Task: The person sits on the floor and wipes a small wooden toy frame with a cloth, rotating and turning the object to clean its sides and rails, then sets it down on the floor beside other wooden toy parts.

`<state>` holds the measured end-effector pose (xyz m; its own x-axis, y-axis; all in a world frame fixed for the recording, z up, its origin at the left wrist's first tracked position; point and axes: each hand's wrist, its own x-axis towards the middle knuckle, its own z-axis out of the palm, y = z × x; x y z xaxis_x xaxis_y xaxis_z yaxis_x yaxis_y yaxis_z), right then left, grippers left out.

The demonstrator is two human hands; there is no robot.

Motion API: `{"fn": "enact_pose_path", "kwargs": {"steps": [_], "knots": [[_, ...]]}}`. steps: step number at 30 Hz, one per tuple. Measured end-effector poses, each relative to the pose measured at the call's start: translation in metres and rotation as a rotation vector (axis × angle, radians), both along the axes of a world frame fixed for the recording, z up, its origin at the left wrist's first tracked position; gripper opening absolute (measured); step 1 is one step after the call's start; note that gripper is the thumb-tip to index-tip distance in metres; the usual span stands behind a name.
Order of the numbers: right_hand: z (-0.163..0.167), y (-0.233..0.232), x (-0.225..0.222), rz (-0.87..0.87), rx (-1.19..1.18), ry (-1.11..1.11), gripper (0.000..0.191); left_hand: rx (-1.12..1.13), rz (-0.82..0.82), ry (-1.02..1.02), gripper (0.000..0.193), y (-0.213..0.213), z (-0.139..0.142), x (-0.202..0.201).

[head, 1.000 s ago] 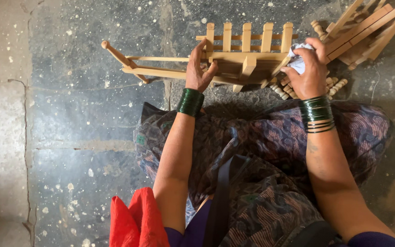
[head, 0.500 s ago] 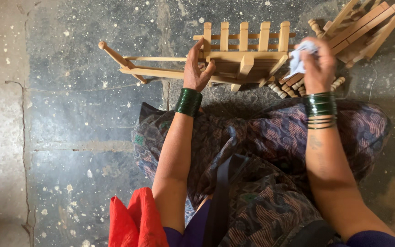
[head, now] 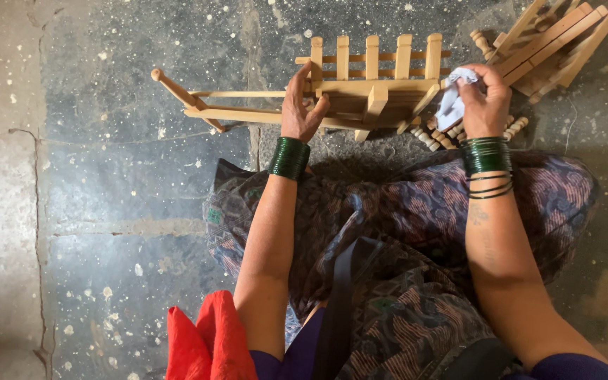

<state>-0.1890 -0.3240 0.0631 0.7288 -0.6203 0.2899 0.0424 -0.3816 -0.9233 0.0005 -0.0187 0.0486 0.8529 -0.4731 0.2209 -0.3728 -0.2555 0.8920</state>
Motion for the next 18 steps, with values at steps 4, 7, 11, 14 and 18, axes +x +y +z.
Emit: {"fn": "enact_pose_path", "kwargs": {"steps": [4,7,11,14,18], "knots": [[-0.003,-0.006,0.001,-0.147,0.046,-0.074,0.016,-0.025,-0.011,0.038,0.072,0.001,0.001,-0.001],[-0.005,-0.007,-0.002,-0.021,-0.024,-0.116,0.016,-0.028,-0.013,0.020,0.073,0.002,0.002,-0.002],[0.000,0.000,-0.003,-0.106,-0.109,0.152,0.026,-0.020,-0.004,-0.010,0.072,0.002,0.002,-0.002],[0.007,0.006,0.000,-0.165,0.104,0.083,0.023,-0.032,-0.009,0.004,0.072,0.002,0.001,-0.002],[-0.002,0.015,0.007,-0.025,0.610,-0.077,0.016,-0.022,-0.002,-0.028,0.072,0.002,-0.003,-0.001]]}}
